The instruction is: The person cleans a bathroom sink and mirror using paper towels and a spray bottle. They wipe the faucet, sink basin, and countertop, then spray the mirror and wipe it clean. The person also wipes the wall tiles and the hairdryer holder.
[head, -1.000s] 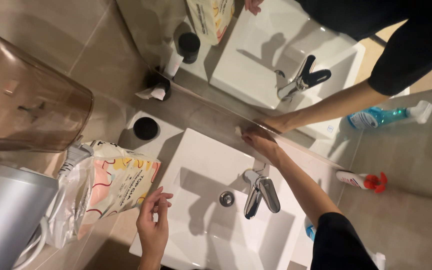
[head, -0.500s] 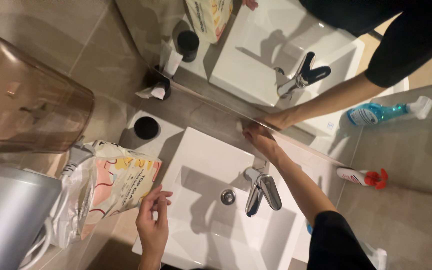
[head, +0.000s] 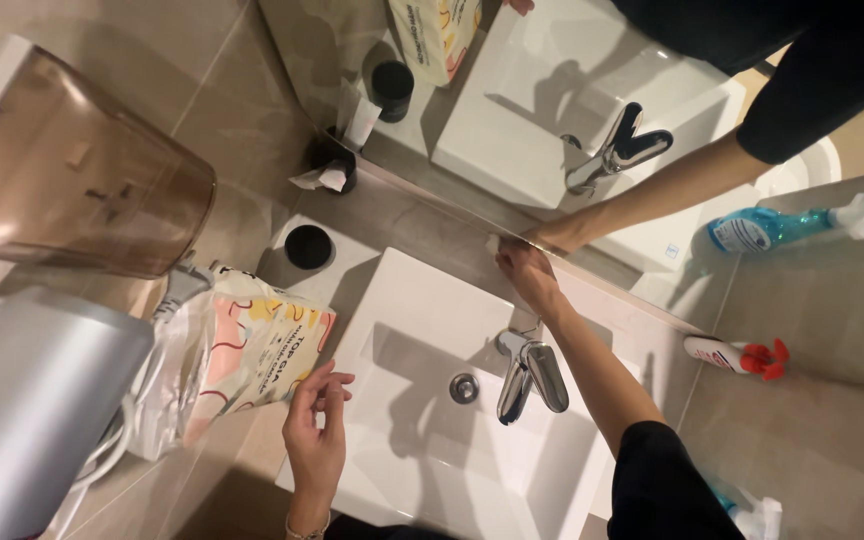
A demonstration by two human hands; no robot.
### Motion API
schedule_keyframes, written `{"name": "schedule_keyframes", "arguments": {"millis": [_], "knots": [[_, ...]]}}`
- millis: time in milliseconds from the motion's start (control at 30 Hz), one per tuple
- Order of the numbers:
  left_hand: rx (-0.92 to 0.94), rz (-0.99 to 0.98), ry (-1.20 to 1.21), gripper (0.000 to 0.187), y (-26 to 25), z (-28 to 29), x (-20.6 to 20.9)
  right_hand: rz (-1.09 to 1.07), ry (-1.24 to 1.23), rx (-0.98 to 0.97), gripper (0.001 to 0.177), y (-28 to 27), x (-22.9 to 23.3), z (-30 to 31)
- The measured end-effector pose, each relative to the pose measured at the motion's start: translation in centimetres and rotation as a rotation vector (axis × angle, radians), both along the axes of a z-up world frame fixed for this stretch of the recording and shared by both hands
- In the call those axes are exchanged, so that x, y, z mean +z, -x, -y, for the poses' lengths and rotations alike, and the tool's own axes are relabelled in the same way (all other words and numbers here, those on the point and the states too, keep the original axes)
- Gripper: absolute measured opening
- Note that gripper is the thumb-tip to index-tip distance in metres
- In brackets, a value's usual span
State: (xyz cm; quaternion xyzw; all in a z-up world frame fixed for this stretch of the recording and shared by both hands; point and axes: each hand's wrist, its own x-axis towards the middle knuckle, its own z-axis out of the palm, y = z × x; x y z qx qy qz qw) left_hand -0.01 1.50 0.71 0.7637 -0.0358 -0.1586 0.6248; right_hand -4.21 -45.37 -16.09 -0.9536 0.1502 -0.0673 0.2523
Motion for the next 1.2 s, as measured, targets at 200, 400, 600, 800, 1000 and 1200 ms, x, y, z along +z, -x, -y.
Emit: {"name": "schedule_keyframes", "arguments": {"millis": [200,400,600,800,1000,1200], "knots": [[0.008,0.022,0.004,0.032,0.7,-0.8,1.2,-0.259,-0.086,-0.138,0.02,4.4,1.5,-0.3],[-0.019,0.042,0.035,0.033,1.5,-2.1,2.0,0.161,-0.281,-0.431,0.021,11.9,6.9,-2.6],[-0.117,0.034,0.047,0.034,2.5,-1.4,3.1,0.492,-0.883,-0.682,0.025,20.2,15.2,-9.7],[-0.356,0.057,0.141,0.036,4.4,3.2,6.4,0.732,-1.548,-0.453,0.016,24.5,20.4,-17.2],[-0.729,0.062,0.215,0.038,7.4,8.1,11.7,0.851,-1.98,-0.122,0.02,24.0,20.8,-24.1],[-0.931,-0.305,0.318,0.036,8.9,9.1,13.4,0.681,-2.047,-0.207,0.029,22.7,22.2,-29.0]]}}
